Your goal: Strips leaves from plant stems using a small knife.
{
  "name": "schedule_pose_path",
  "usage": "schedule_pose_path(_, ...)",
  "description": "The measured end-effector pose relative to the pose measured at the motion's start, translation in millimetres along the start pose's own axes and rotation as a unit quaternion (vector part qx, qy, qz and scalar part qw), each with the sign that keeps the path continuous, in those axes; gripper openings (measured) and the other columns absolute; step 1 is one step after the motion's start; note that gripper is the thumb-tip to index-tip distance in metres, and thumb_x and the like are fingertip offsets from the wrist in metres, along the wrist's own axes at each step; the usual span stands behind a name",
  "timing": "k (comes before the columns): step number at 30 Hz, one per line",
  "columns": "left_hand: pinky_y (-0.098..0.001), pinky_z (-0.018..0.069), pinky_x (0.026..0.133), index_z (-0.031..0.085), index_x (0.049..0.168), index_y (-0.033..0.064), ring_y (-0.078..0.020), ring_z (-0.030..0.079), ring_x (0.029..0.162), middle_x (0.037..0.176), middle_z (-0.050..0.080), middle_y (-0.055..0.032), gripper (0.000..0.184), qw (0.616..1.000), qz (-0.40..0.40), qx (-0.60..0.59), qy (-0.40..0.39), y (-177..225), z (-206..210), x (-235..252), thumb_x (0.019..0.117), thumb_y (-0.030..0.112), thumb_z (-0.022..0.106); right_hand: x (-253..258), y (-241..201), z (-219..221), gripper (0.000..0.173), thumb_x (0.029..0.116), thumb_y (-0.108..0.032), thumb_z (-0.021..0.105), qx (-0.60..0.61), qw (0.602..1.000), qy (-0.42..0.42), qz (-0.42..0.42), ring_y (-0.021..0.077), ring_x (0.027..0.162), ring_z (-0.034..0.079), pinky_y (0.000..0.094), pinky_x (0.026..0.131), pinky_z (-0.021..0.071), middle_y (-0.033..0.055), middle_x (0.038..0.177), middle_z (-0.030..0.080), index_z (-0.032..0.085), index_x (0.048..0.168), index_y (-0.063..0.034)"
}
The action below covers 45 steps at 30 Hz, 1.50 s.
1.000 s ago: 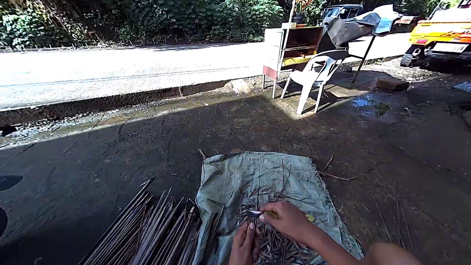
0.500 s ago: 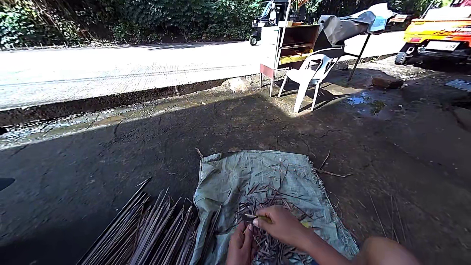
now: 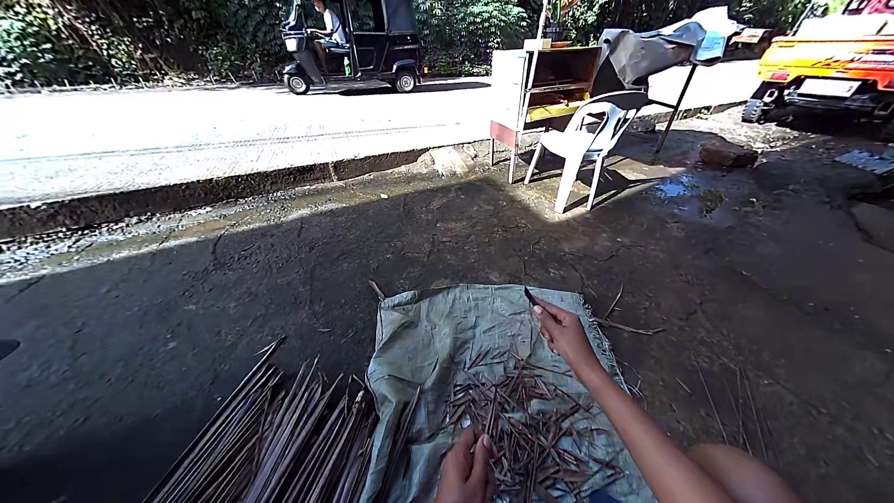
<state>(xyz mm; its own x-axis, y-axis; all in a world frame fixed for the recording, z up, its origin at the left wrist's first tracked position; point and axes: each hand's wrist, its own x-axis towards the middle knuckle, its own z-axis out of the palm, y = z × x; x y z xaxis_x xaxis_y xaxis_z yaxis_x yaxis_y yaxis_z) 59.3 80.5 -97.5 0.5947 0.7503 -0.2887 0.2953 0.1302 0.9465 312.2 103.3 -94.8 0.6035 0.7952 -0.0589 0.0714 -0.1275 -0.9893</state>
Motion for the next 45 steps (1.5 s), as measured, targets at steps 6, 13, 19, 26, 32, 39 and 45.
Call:
schedule_pose_path(6,-0.016,0.0384,0.049,0.057,0.101,-0.0011,0.0017,0.041,0.046,0.055,0.045,0.0079,0.022,0.999,-0.009,-0.026,0.034,-3.7,-7.8,5.7,0.1093,0.006,0.038,-33.2,-22.6,4.7,0.027,0.1102,-0.021,0.046,0.05,0.988,-0.115,0.092,-0.0002,0.043,0.035,0.0168,0.043,0.0326,-0.0096,0.057,0.041,0.065,0.106,-0.0012)
schedule_pose_path(13,-0.0126,0.0401,0.047,0.055,0.091,0.0079,0.0039,0.044,0.044,0.053,0.049,0.0108,0.036,0.982,-0.003,-0.191,0.0,-6.7,-1.9,12.9,0.1099,0.009,0.026,-81.6,-7.5,46.4,0.04,0.1108,-0.031,0.045,-0.024,0.962,-0.251,0.103,0.0023,0.05,0.041,0.0213,0.05,0.036,-0.0036,0.068,0.055,0.064,0.124,0.0013)
schedule_pose_path(19,-0.0121,0.04,0.047,0.058,0.092,0.0057,0.0042,0.044,0.044,0.052,0.049,0.011,0.031,0.984,0.024,-0.175,0.035,-7.0,-6.7,11.7,0.1078,0.003,0.031,-76.0,-17.3,33.9,0.046,0.1083,-0.029,0.052,-0.167,0.928,-0.327,0.057,0.0222,0.075,0.061,0.0436,0.079,0.0512,0.0144,0.094,0.068,0.053,0.149,-0.0061)
schedule_pose_path(26,-0.0136,0.0375,0.047,0.06,0.096,0.0005,0.0045,0.041,0.044,0.053,0.047,0.0106,0.018,0.995,0.048,-0.049,0.075,-8.0,-4.1,10.5,0.1044,-0.001,0.044,-64.0,-12.6,30.1,0.04,0.1065,-0.028,0.057,-0.175,0.93,-0.32,0.048,0.0217,0.082,0.061,0.0428,0.081,0.0498,0.0151,0.101,0.069,0.064,0.137,-0.0023)
schedule_pose_path(32,-0.0161,0.0374,0.049,0.06,0.099,-0.0017,0.0031,0.04,0.045,0.054,0.045,0.009,0.014,0.999,0.023,0.011,0.048,-6.1,-1.6,3.0,0.1043,0.002,0.048,-30.6,-9.6,11.6,0.037,0.1076,-0.024,0.054,-0.141,0.972,-0.186,0.032,0.0142,0.07,0.054,0.0351,0.069,0.0467,0.0076,0.091,0.067,0.063,0.139,-0.0057)
schedule_pose_path(39,-0.0155,0.0374,0.048,0.061,0.1,-0.0025,0.0033,0.04,0.045,0.054,0.047,0.0085,0.015,0.998,0.022,-0.012,0.061,-7.8,-2.6,3.9,0.1047,0.002,0.048,-73.7,-14.4,24.8,0.026,0.1023,-0.021,0.063,-0.06,0.933,-0.334,0.117,0.0023,0.052,0.042,0.0207,0.052,0.0364,-0.0035,0.069,0.052,0.06,0.118,0.0004)
schedule_pose_path(45,-0.0172,0.0431,0.053,0.065,0.104,-0.0038,0.0015,0.047,0.049,0.057,0.051,0.008,0.034,1.0,0.003,0.019,-0.015,-4.7,-5.4,1.5,0.1099,0.01,0.034,-62.7,-10.3,37.8,0.016,0.1056,-0.008,0.055,0.02,0.96,-0.229,0.156,-0.0016,0.044,0.041,0.0161,0.045,0.0335,-0.0044,0.06,0.058,0.057,0.091,-0.0025)
